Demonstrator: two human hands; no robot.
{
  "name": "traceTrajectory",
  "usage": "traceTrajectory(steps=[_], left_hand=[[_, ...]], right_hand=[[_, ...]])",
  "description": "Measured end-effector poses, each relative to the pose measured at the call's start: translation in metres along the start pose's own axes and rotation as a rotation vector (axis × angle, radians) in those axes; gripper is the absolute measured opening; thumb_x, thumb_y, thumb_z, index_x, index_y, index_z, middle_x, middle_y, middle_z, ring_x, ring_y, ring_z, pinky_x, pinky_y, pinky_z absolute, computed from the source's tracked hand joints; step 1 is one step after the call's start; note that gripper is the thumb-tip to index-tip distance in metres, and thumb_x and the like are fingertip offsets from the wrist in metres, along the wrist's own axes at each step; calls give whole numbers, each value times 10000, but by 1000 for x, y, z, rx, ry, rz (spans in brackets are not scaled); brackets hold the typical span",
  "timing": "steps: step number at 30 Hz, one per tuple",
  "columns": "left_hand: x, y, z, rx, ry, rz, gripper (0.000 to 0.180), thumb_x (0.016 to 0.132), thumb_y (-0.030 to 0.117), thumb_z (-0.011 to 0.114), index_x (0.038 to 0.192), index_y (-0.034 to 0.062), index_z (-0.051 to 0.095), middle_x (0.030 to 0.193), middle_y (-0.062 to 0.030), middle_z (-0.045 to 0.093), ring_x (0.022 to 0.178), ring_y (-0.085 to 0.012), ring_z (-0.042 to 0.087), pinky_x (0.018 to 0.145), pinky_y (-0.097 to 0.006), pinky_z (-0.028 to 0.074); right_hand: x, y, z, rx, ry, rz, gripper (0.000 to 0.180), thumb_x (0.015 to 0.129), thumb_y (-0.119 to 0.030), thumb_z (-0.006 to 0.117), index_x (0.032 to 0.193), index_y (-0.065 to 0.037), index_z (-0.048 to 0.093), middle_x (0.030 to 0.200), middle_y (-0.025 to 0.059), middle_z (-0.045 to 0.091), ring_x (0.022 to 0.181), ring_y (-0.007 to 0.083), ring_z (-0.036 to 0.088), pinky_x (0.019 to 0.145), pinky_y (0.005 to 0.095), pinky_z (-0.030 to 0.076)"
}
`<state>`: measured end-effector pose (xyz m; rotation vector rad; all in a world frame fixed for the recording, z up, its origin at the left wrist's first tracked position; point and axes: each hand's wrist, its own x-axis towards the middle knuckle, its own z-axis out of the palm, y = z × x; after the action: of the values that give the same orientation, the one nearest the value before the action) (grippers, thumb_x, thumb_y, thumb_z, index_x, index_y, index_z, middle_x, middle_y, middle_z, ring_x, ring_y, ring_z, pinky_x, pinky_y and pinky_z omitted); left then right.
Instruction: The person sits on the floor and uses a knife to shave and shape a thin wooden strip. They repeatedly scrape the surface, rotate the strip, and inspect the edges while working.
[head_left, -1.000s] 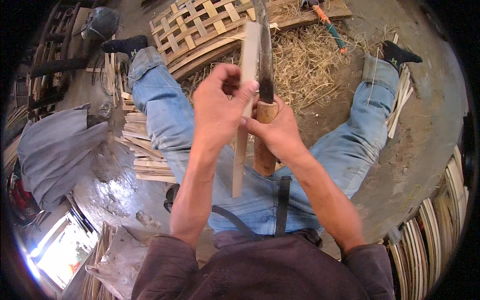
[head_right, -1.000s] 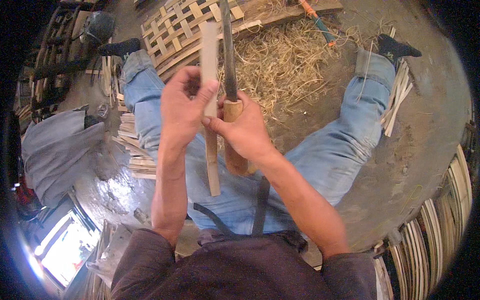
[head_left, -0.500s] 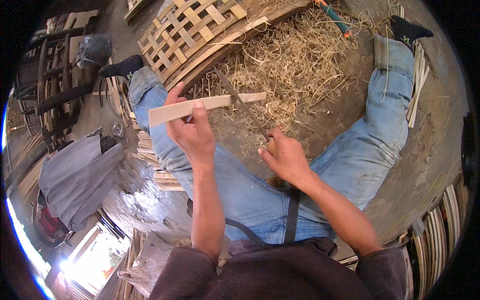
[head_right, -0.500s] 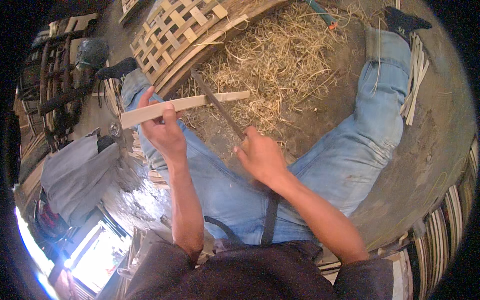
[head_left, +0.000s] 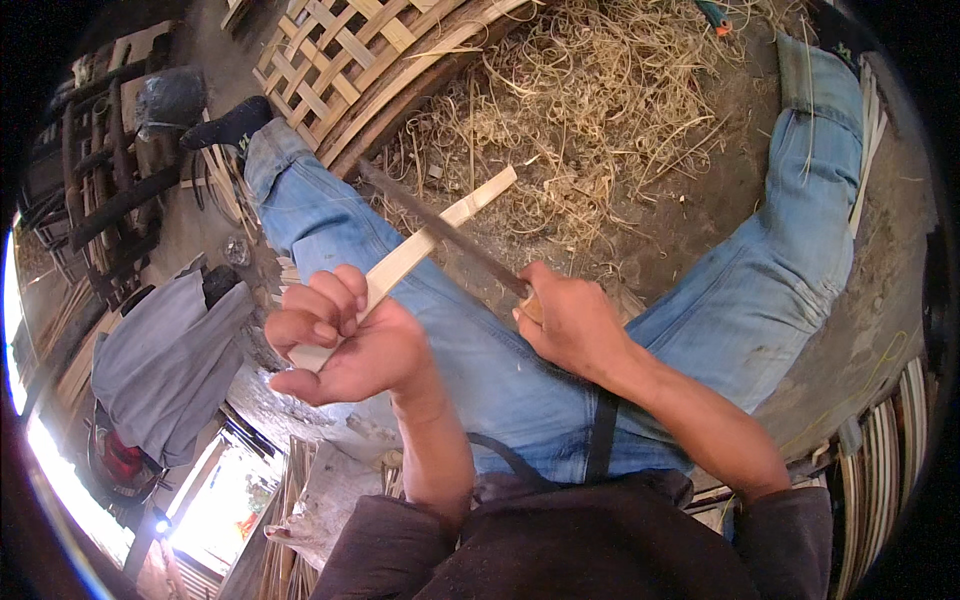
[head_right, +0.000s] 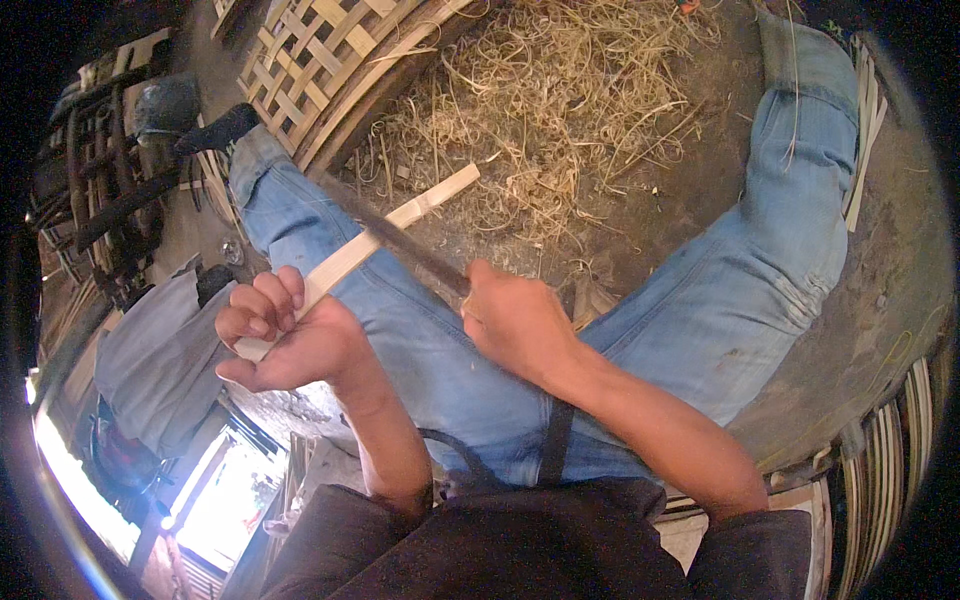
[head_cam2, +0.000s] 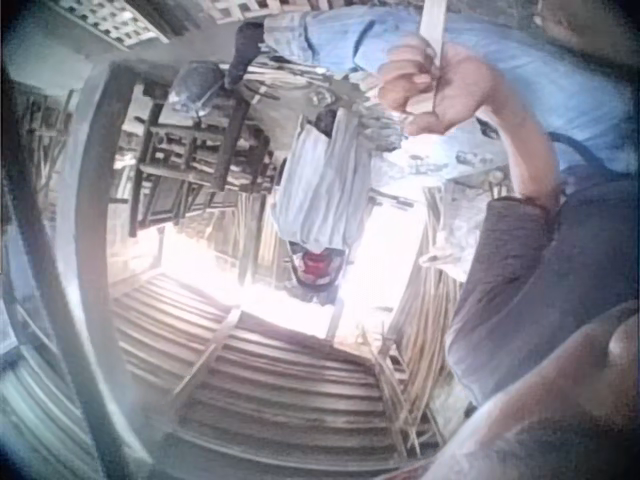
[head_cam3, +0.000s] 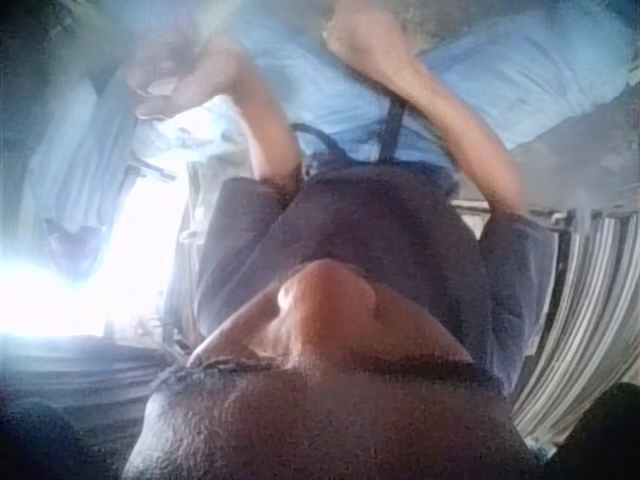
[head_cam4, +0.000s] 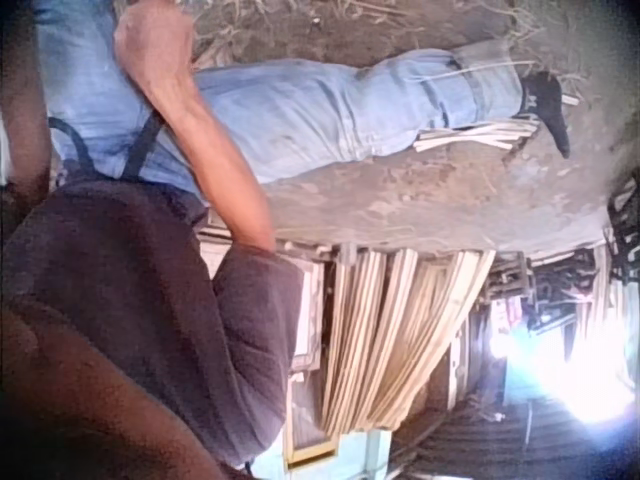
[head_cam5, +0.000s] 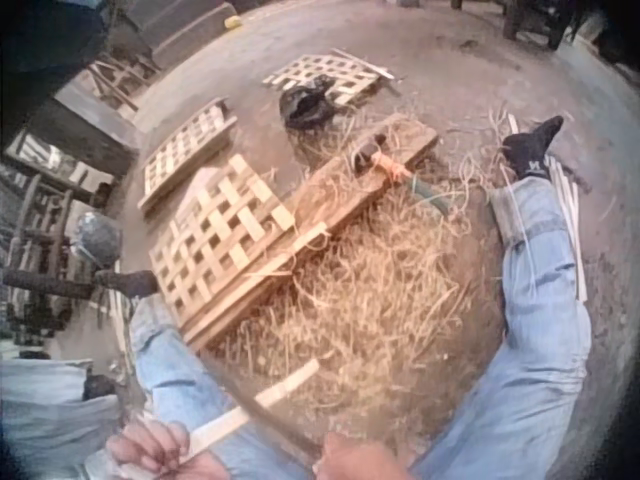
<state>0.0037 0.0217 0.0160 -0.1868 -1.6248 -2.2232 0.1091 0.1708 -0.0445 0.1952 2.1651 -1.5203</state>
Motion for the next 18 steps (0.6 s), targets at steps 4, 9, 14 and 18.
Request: traceTrajectory(steps=[4,9,14,18], left_hand=[[-2,0,1,33,-10,25,472,965,481,430,671,127,325,598,13,275,504,-94,237,487,-250,188],[-4,0,3,5,66,14,409,933,400,449,658,131,312,589,15,270,494,-93,216,481,-256,175],[-6,2,1,-11,39,1,373,925,360,449,657,133,323,586,12,270,492,-94,215,487,-263,179],[-9,5,4,19,-15,-18,364,922,344,452,656,133,323,585,11,270,492,-95,214,489,-270,176]], right_hand=[[5,-8,9,101,-43,18,295,822,-177,653,962,39,508,777,291,640,760,469,641,673,533,522],[6,-26,10,229,-108,-132,293,823,-186,643,940,47,509,747,297,633,738,478,636,672,551,513],[16,-19,11,225,-64,-50,295,819,-161,619,986,66,532,699,299,620,702,471,641,665,542,523],[30,10,14,83,-113,52,346,813,-175,602,1015,98,533,705,310,620,705,477,645,670,527,533]])
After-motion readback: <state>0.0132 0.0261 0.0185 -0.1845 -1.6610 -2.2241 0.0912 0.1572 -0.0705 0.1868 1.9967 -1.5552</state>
